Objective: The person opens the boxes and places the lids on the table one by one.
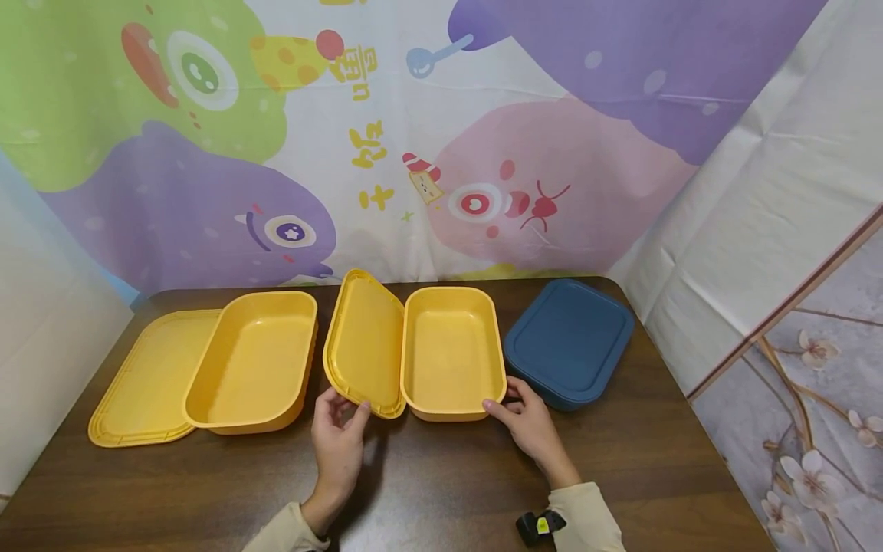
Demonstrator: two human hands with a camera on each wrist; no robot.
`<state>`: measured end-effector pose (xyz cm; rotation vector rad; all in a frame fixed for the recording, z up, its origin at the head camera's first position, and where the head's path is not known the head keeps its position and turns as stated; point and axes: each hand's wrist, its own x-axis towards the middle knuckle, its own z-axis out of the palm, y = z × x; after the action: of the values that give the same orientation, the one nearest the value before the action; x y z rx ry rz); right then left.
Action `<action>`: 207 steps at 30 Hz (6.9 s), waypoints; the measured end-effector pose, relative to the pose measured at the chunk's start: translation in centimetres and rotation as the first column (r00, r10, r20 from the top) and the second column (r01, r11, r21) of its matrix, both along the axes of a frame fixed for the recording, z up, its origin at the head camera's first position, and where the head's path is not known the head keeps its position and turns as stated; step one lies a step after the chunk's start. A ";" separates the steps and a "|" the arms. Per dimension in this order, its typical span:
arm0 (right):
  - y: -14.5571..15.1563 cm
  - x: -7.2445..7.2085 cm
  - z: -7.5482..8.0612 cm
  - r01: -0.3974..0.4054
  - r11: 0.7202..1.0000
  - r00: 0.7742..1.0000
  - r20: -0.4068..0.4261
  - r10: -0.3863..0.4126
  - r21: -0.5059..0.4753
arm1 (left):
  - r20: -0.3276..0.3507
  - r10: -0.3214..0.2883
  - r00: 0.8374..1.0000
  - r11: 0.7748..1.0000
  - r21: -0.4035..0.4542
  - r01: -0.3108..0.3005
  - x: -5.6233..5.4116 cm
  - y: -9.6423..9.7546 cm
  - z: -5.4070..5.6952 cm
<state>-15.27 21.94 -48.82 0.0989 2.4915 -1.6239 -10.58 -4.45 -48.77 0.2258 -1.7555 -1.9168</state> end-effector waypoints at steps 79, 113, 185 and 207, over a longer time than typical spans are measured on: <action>-0.1 0.0 0.3 0.040 0.999 0.999 0.000 -0.040 -0.005 | 0.352 -0.478 0.805 0.731 0.668 0.142 0.8 -3.8 1.1; 0.2 0.0 0.5 0.033 0.999 0.999 -0.038 -0.032 0.041 | 0.401 -0.464 0.789 0.886 0.211 0.414 -0.7 -2.2 2.9; 4.4 1.4 5.7 -0.038 0.932 0.939 -0.305 0.157 0.361 | 0.194 -0.378 0.905 0.849 -0.318 0.423 -3.8 4.0 3.9; 7.5 0.9 7.0 0.068 0.861 0.915 -0.375 0.147 0.504 | 0.394 -0.451 0.801 0.587 -0.546 0.598 -6.0 7.8 6.2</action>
<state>-14.35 29.41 -41.85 -0.2528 3.1593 -0.9952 -16.55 3.37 -42.59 -0.4244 -2.7690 -1.5009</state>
